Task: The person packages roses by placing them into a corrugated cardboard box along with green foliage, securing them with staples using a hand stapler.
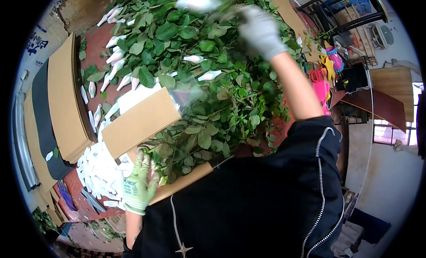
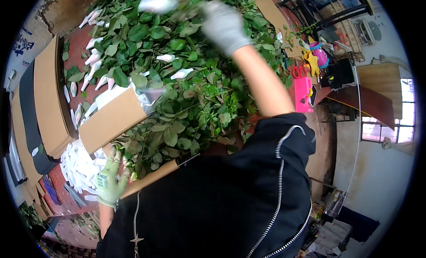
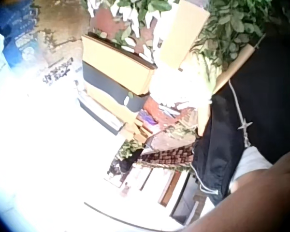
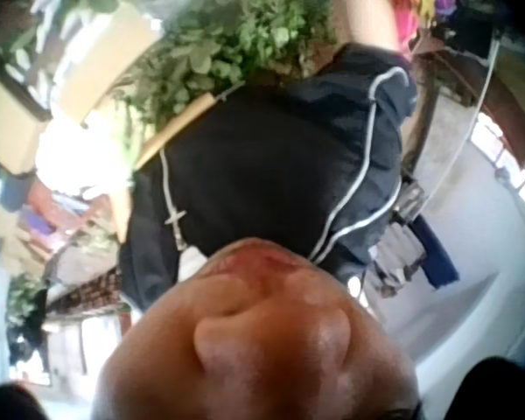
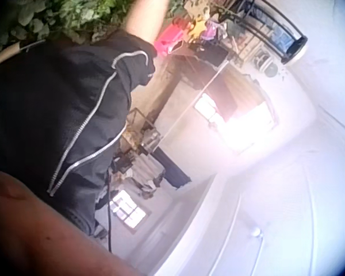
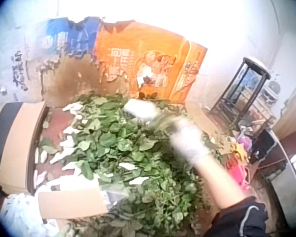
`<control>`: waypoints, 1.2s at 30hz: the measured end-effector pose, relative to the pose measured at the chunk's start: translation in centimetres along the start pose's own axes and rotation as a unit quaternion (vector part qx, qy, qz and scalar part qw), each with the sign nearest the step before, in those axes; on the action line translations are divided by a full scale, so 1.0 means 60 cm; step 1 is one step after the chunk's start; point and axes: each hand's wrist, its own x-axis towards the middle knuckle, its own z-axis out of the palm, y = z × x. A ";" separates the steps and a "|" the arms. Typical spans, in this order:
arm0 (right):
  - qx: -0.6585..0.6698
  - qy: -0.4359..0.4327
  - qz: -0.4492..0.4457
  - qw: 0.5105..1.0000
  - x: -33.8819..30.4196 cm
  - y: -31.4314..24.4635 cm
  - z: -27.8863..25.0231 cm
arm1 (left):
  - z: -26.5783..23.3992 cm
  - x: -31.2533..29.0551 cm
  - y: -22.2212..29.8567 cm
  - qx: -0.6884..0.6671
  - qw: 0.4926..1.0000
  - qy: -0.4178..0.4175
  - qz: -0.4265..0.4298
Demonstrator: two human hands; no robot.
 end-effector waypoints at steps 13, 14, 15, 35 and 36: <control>-0.118 0.398 -0.034 0.909 0.033 0.120 -0.302 | 0.003 -0.002 -0.006 0.020 1.000 -0.007 -0.003; -0.143 0.352 -0.068 0.922 0.035 0.074 -0.256 | 0.003 -0.003 -0.009 0.019 1.000 0.011 0.018; -0.174 0.284 -0.088 0.939 0.037 0.041 -0.196 | -0.003 -0.001 -0.004 0.023 1.000 0.010 0.014; -0.087 -0.185 -0.082 0.975 -0.124 0.005 0.067 | 0.006 -0.009 -0.014 0.009 1.000 0.003 0.004; -0.128 -0.119 -0.037 0.984 -0.117 0.037 0.045 | 0.009 -0.008 -0.019 0.026 0.999 0.008 0.016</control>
